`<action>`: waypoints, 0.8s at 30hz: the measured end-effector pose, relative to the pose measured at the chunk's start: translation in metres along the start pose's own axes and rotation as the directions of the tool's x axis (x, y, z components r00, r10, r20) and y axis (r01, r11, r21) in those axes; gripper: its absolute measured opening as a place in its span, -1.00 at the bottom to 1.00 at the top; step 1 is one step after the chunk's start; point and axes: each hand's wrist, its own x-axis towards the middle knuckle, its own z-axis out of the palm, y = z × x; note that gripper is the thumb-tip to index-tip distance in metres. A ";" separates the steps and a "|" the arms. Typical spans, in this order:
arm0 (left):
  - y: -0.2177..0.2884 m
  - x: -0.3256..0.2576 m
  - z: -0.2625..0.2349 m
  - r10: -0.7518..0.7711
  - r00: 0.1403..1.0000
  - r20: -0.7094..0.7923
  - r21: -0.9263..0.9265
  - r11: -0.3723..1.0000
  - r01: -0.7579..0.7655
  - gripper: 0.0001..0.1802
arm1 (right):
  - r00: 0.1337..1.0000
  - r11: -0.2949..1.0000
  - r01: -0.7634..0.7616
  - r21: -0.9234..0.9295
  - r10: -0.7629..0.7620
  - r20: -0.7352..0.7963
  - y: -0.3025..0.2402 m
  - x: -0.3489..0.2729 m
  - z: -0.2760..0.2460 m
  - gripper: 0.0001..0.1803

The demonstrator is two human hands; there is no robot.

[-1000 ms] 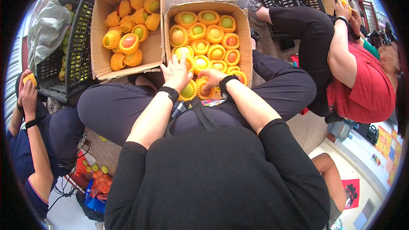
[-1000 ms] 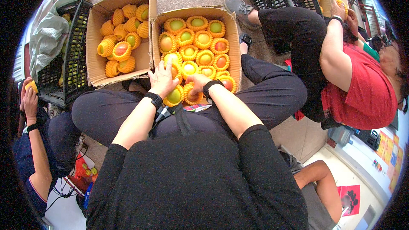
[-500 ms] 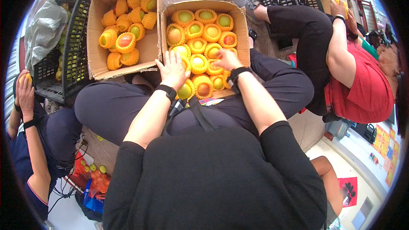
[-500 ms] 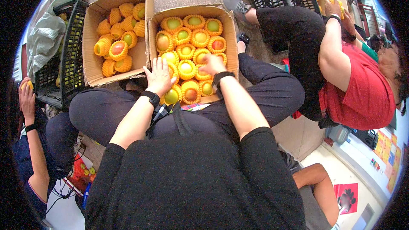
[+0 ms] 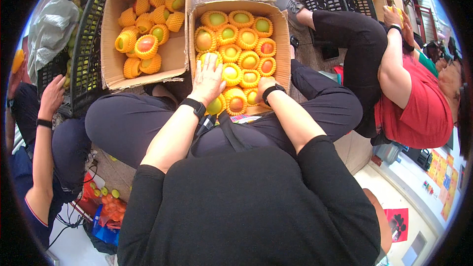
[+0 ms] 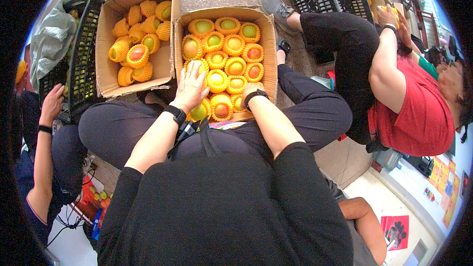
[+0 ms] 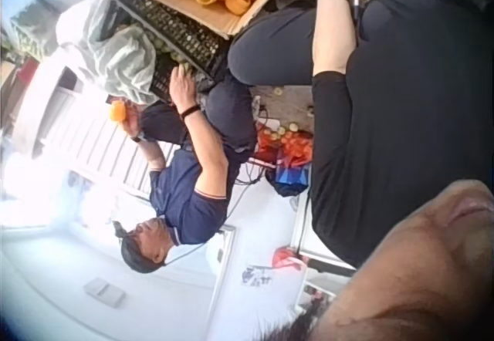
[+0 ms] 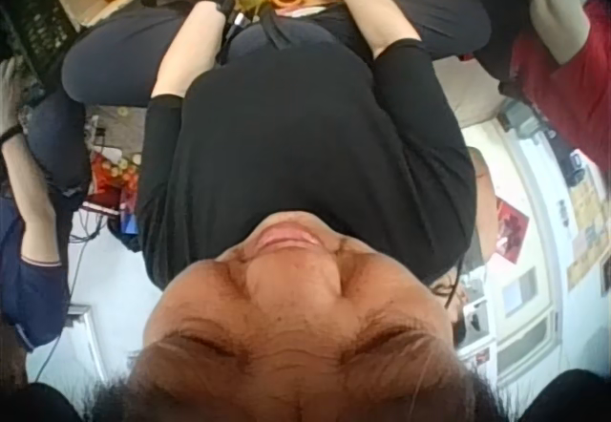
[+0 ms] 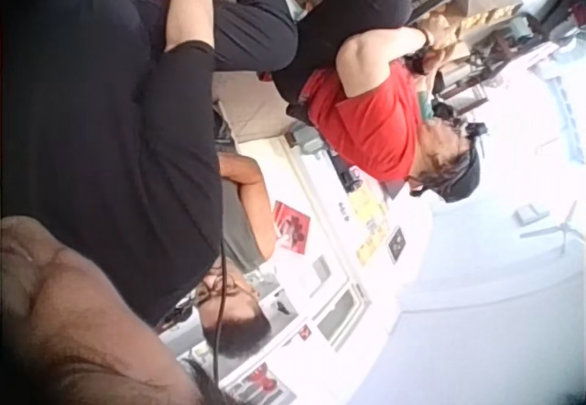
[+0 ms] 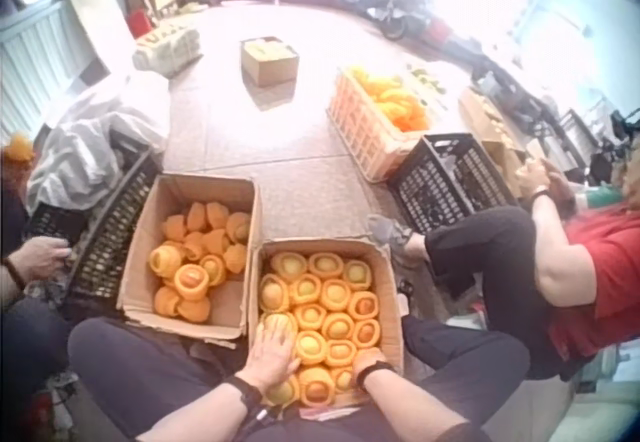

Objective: The recorder and other workers sort fruit and pack them into protective mesh sleeves and then into boxes.

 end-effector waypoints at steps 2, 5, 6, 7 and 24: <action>-0.001 0.001 0.001 -0.009 1.000 -0.005 -0.033 0.999 0.009 -0.42 | 0.995 0.994 0.089 0.056 -0.092 0.050 -0.006 -0.011 -0.012 -0.50; -0.004 -0.002 0.005 -0.017 1.000 -0.023 -0.077 0.997 0.015 -0.45 | 0.959 0.951 0.073 0.301 -0.149 0.239 -0.015 -0.014 -0.015 -0.52; -0.006 -0.003 0.006 -0.027 0.999 -0.035 -0.087 0.996 0.023 -0.47 | 0.960 0.951 0.075 0.299 -0.151 0.237 -0.011 -0.010 -0.013 -0.52; -0.008 -0.002 0.007 -0.030 0.999 -0.038 -0.086 0.996 0.026 -0.47 | 0.941 0.906 0.097 0.411 -0.218 0.259 -0.003 -0.006 -0.012 -0.56; -0.040 0.003 0.013 -0.239 0.967 -0.092 -0.369 0.910 0.190 -0.77 | 0.967 0.969 0.191 0.159 -0.213 0.137 0.005 0.018 -0.008 -0.48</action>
